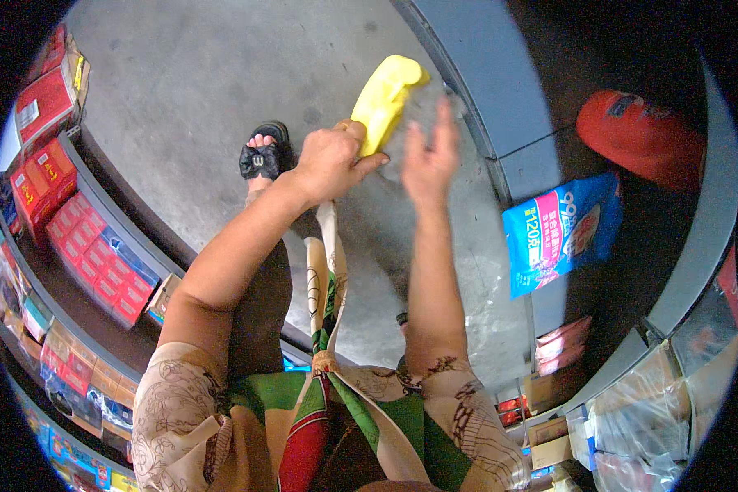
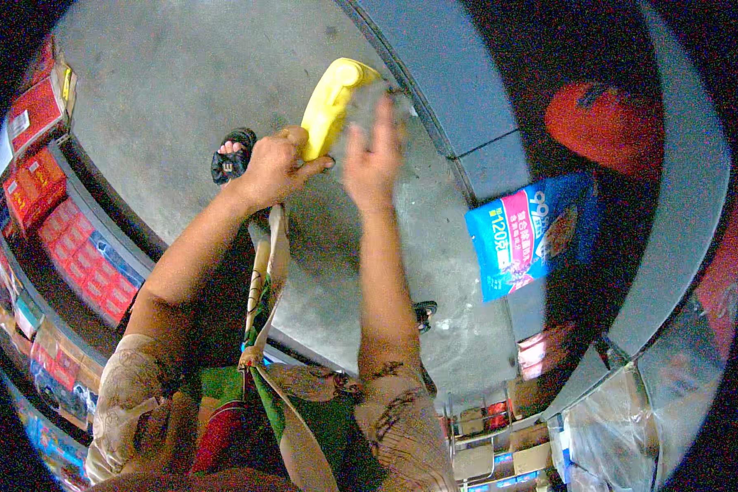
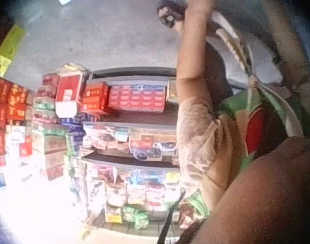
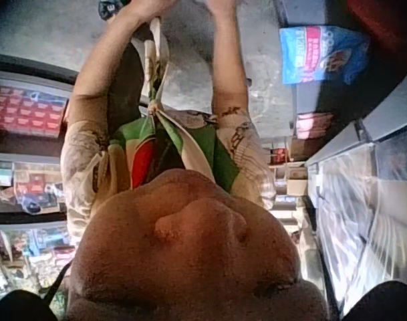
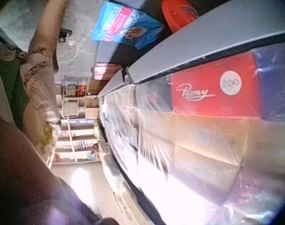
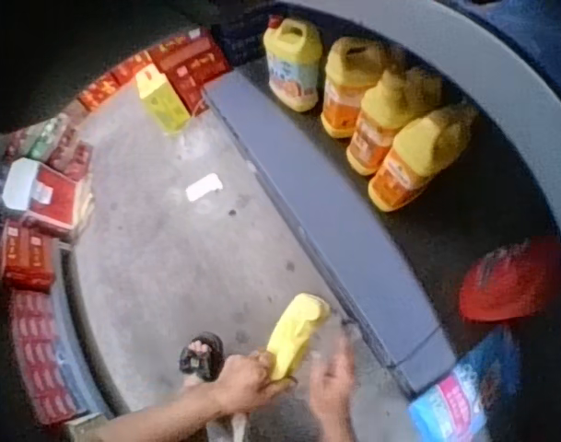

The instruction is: The person wipes the surface of a store shelf with a cloth and cleans several plastic detergent bottles before placing them back on the shelf. The person handles yellow and red bottles and a blue package, wiping each item individually.

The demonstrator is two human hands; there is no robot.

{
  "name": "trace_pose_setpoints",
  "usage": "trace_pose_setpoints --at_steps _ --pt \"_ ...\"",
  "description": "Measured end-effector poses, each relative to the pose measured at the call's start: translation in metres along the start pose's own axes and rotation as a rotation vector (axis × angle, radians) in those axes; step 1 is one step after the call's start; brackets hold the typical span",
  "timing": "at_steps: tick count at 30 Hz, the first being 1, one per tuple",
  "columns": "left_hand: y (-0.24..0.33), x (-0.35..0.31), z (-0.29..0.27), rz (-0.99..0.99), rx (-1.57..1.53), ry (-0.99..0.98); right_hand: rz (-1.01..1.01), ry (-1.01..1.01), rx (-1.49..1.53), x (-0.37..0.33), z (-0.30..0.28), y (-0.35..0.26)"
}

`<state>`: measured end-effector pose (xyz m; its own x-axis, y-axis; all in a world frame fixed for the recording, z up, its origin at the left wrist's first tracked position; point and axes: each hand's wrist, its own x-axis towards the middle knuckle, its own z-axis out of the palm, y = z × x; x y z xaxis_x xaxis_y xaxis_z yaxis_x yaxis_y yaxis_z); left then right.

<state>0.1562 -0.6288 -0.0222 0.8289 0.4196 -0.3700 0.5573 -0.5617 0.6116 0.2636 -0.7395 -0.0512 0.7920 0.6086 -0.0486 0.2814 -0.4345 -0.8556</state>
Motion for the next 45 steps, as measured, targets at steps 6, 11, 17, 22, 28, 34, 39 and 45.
trace_pose_setpoints --at_steps 6,11,17,22,28,34,39,45 --pt "0.007 0.005 -0.009 -0.072 -0.055 -0.099 -0.072 -0.209 -0.166 -0.029 -0.008 0.009" --pt "0.008 0.005 0.000 -0.037 -0.044 -0.066 -0.163 -0.217 -0.068 -0.021 -0.035 -0.024" --pt "0.012 0.012 0.004 0.015 0.077 -0.144 -0.203 -0.193 -0.198 -0.009 -0.008 -0.014" --pt "0.022 0.014 0.007 -0.004 0.085 -0.136 0.228 -0.252 -0.149 -0.017 -0.016 0.055" --pt "0.018 0.015 0.006 0.069 0.070 -0.059 -0.070 -0.201 -0.024 0.019 -0.043 0.005" --pt "0.019 0.013 0.006 0.063 0.071 -0.111 0.080 -0.168 0.035 0.038 -0.044 0.003" --pt "0.013 0.015 0.010 0.077 0.049 -0.121 -0.117 -0.373 -0.120 0.038 -0.044 0.004" --pt "0.012 0.018 0.007 0.106 0.045 -0.103 -0.167 -0.714 -0.628 0.064 -0.055 -0.029"
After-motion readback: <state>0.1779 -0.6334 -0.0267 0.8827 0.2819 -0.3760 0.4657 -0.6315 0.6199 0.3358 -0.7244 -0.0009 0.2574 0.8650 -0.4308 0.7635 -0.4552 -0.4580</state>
